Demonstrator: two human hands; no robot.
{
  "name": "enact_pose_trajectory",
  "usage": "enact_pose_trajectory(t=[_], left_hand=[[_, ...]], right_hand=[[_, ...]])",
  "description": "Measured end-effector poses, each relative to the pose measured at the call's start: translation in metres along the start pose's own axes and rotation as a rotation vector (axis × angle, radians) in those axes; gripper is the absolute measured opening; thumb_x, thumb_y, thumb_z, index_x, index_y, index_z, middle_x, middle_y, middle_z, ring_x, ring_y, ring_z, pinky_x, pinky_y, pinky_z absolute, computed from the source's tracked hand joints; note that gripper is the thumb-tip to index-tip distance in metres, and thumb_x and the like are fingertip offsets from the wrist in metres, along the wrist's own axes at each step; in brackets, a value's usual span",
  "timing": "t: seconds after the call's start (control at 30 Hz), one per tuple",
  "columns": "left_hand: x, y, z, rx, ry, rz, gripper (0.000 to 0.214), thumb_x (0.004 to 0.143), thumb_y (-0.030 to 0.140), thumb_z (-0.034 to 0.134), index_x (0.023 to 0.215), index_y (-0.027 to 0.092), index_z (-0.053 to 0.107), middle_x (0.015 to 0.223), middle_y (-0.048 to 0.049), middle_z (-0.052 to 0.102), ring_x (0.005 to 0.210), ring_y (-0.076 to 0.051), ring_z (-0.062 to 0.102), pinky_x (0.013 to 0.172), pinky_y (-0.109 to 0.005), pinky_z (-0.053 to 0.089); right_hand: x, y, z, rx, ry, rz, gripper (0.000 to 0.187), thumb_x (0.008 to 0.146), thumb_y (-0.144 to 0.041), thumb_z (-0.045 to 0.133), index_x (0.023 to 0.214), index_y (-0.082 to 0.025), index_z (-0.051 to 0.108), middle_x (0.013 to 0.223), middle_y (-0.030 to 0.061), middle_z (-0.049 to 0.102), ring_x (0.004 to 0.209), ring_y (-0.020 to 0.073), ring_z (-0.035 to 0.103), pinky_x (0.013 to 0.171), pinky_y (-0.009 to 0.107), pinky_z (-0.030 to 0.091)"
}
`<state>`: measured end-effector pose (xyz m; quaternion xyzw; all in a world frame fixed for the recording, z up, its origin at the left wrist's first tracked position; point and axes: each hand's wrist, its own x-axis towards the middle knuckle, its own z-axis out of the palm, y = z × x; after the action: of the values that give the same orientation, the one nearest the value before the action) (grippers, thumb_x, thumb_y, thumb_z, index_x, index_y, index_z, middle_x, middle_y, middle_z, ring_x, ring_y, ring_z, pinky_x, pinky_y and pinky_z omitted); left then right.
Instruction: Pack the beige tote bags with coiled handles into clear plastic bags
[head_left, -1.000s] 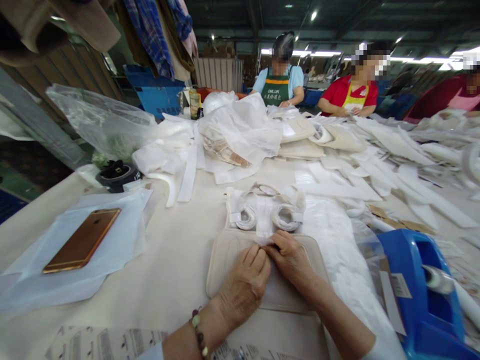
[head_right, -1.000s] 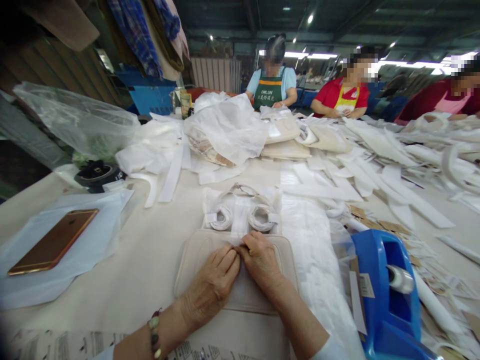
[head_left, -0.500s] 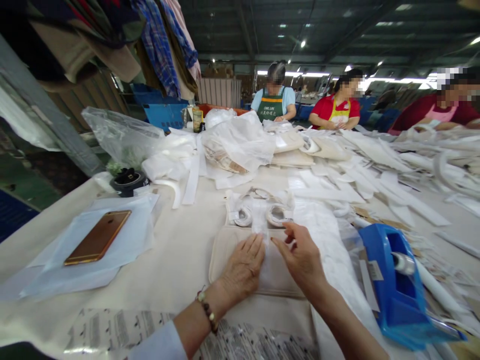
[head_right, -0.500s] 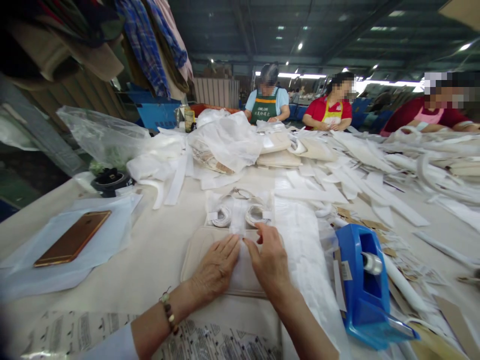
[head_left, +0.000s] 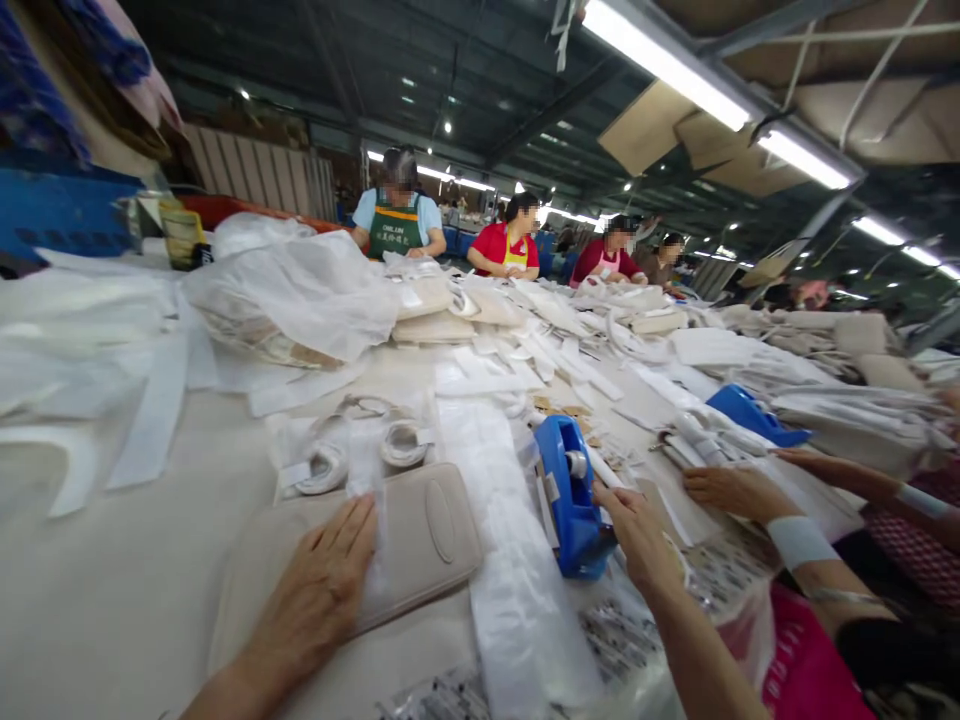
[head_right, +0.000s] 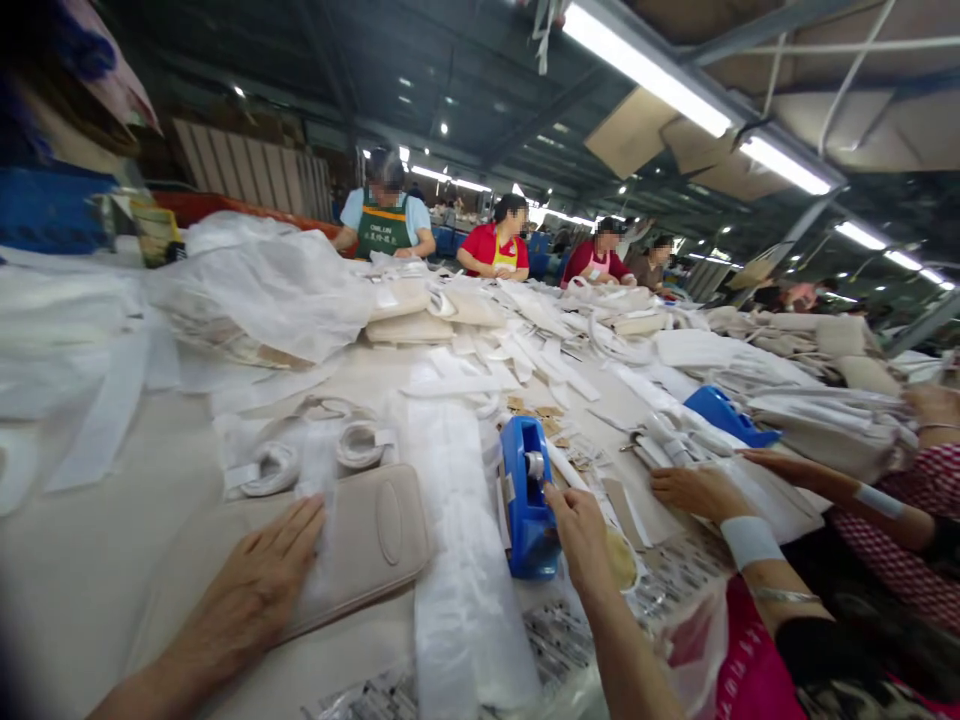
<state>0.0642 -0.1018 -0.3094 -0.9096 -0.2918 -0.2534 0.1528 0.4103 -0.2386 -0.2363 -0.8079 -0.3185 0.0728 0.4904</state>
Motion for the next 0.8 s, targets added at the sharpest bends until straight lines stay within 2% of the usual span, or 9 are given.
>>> enact_pose_trajectory(t=[0.13,0.23,0.3,0.37,0.43,0.53,0.67,0.73,0.8], left_hand=[[0.000,-0.001,0.000,0.045,0.021,0.023,0.038,0.089,0.018,0.034,0.120,0.012,0.055,0.127,-0.0145,0.057,0.116,-0.025,0.054,0.085,-0.035,0.046],[0.001,-0.001,-0.001,0.038,0.012,0.018,0.038,0.089,0.019,0.034,0.119,0.012,0.056,0.126,-0.0149,0.058,0.114,-0.025,0.055,0.084,-0.035,0.046],[0.001,-0.001,-0.001,0.021,0.000,0.005,0.039,0.089,0.020,0.033,0.120,0.013,0.056,0.126,-0.0139,0.058,0.114,-0.025,0.055,0.084,-0.034,0.046],[0.000,-0.001,0.000,0.025,-0.001,0.004,0.039,0.089,0.020,0.033,0.121,0.014,0.055,0.127,-0.0129,0.057,0.114,-0.024,0.055,0.085,-0.034,0.045],[-0.001,-0.002,0.001,0.040,0.008,0.009,0.039,0.089,0.021,0.033,0.121,0.015,0.054,0.127,-0.0123,0.057,0.114,-0.024,0.055,0.085,-0.033,0.044],[-0.001,-0.003,0.001,0.060,0.018,0.028,0.039,0.089,0.022,0.033,0.121,0.014,0.054,0.127,-0.0128,0.057,0.115,-0.024,0.054,0.084,-0.033,0.043],[0.001,-0.004,0.002,0.067,0.060,0.072,0.039,0.089,0.021,0.033,0.118,0.010,0.055,0.125,-0.0158,0.058,0.114,-0.025,0.055,0.083,-0.033,0.042],[0.001,-0.004,0.005,0.071,0.088,0.070,0.038,0.088,0.019,0.034,0.117,0.009,0.056,0.124,-0.0161,0.059,0.113,-0.025,0.055,0.083,-0.033,0.041],[0.000,-0.002,0.006,0.073,0.090,0.054,0.038,0.088,0.017,0.034,0.119,0.009,0.055,0.124,-0.0157,0.059,0.113,-0.024,0.055,0.084,-0.033,0.041]], right_hand=[[-0.002,-0.006,0.009,0.145,0.007,0.060,0.030,0.064,-0.045,0.064,0.054,-0.017,0.062,0.049,0.0014,0.054,0.047,0.0162,0.051,0.040,0.026,0.042],[-0.014,-0.003,-0.002,0.242,0.101,0.004,0.029,0.065,-0.045,0.064,0.059,-0.017,0.063,0.071,0.0048,0.062,0.067,0.0182,0.059,0.056,0.028,0.048],[-0.032,0.007,-0.012,0.313,0.153,-0.069,0.028,0.067,-0.045,0.067,0.062,-0.018,0.065,0.089,0.0064,0.064,0.084,0.0200,0.059,0.069,0.028,0.049],[-0.055,0.023,-0.019,0.393,0.159,-0.084,0.027,0.068,-0.045,0.069,0.066,-0.019,0.067,0.092,0.0064,0.065,0.088,0.0210,0.060,0.071,0.029,0.049],[-0.076,0.038,-0.021,0.443,0.106,0.006,0.028,0.069,-0.046,0.070,0.071,-0.019,0.068,0.087,0.0060,0.067,0.083,0.0210,0.061,0.068,0.029,0.050],[-0.091,0.049,-0.015,0.507,-0.057,0.227,0.035,0.068,-0.052,0.070,0.075,-0.018,0.067,0.071,0.0032,0.067,0.067,0.0181,0.061,0.059,0.028,0.049],[-0.087,0.047,-0.009,0.662,-0.127,0.470,0.044,0.053,-0.053,0.079,0.066,-0.017,0.059,0.050,-0.0053,0.053,0.044,0.0084,0.044,0.042,0.019,0.033],[-0.088,0.048,-0.015,0.577,-0.146,0.534,0.047,0.046,-0.055,0.079,0.062,-0.017,0.056,0.047,-0.0063,0.049,0.041,0.0067,0.039,0.040,0.018,0.026],[-0.095,0.047,-0.025,0.356,-0.175,0.484,0.046,0.049,-0.058,0.075,0.060,-0.017,0.056,0.045,-0.0056,0.048,0.040,0.0072,0.039,0.040,0.019,0.026]])
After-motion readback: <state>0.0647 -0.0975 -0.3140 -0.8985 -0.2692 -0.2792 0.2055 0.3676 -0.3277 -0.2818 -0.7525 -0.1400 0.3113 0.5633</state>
